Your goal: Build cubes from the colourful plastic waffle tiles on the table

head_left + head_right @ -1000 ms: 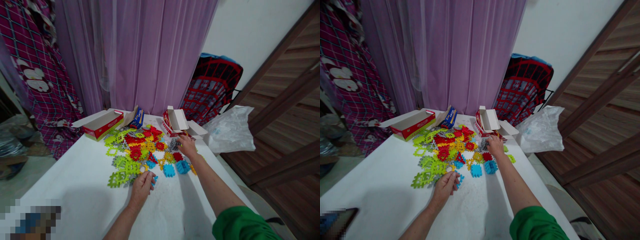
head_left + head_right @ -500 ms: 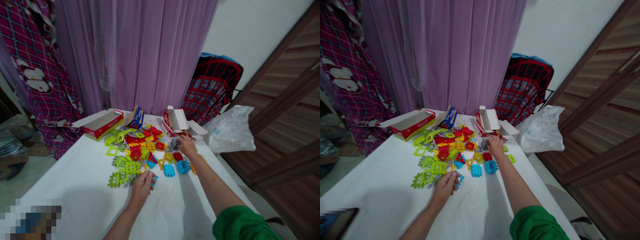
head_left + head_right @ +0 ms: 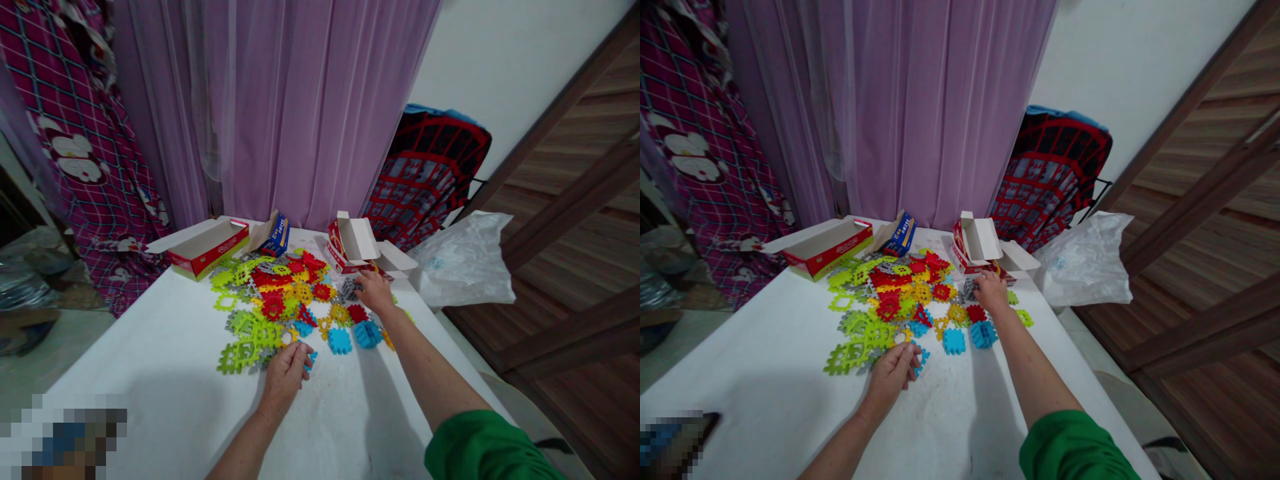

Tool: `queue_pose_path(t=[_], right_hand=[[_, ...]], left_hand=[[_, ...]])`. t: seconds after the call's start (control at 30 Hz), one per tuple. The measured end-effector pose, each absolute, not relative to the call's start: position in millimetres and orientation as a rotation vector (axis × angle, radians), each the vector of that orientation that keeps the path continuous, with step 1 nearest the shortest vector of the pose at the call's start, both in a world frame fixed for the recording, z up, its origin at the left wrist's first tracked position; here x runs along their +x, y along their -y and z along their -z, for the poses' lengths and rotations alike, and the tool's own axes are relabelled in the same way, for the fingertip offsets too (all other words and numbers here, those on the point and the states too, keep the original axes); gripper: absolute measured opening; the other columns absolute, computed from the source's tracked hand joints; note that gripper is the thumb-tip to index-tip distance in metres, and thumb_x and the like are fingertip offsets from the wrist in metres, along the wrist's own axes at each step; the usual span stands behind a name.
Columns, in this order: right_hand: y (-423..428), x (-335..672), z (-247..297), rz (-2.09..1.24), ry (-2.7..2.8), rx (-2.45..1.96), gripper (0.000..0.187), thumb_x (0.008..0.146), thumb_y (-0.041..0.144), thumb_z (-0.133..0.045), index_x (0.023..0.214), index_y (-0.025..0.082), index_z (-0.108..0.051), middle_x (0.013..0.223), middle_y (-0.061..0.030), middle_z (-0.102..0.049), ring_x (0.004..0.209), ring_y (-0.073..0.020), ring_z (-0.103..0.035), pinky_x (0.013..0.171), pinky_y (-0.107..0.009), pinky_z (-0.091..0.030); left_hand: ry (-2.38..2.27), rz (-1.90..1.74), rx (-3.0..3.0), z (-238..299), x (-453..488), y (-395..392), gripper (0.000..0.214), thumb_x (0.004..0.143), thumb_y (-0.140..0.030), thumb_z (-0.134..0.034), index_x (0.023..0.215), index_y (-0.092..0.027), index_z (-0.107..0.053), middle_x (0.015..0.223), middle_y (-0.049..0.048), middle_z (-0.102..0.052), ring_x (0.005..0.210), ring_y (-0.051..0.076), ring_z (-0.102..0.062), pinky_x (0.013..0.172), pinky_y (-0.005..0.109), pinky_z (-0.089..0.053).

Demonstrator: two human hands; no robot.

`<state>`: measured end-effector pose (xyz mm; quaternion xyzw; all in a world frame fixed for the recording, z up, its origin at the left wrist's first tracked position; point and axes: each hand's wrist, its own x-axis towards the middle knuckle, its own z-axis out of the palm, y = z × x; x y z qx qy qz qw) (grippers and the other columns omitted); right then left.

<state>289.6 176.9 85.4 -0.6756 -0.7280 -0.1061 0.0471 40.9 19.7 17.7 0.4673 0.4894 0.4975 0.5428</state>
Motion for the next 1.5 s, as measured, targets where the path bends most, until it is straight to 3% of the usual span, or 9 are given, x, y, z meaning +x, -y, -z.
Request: queue_pose_path(t=[1.03,1.5], right_hand=[[-189.7,298.1,-92.4,0.214,2.238,-2.077,0.021,0.075,0.026,-0.068,0.096,0.027,-0.072,0.13,-0.0035,-0.059,0.122,-0.0248,-0.049,0.097,-0.04,-0.04],[-185.1,289.7,-98.5,0.214,2.318,-2.121,0.027,0.078,0.025,-0.064,0.104,0.028,-0.07,0.135,-0.0053,-0.054,0.125,-0.0268,-0.044,0.096,-0.044,-0.041]], left_hand=[[-1.166,-1.166,1.118,-14.3,41.3,-19.0,0.046,0.08,-0.059,-0.049,0.08,-0.017,-0.067,0.063,0.0001,-0.06,0.045,0.009,-0.052,0.036,0.017,-0.034],[-1.175,-1.164,1.129,-12.5,40.7,-18.8,0.046,0.082,-0.058,-0.048,0.082,-0.016,-0.067,0.063,0.0002,-0.06,0.046,0.009,-0.052,0.036,0.017,-0.034]])
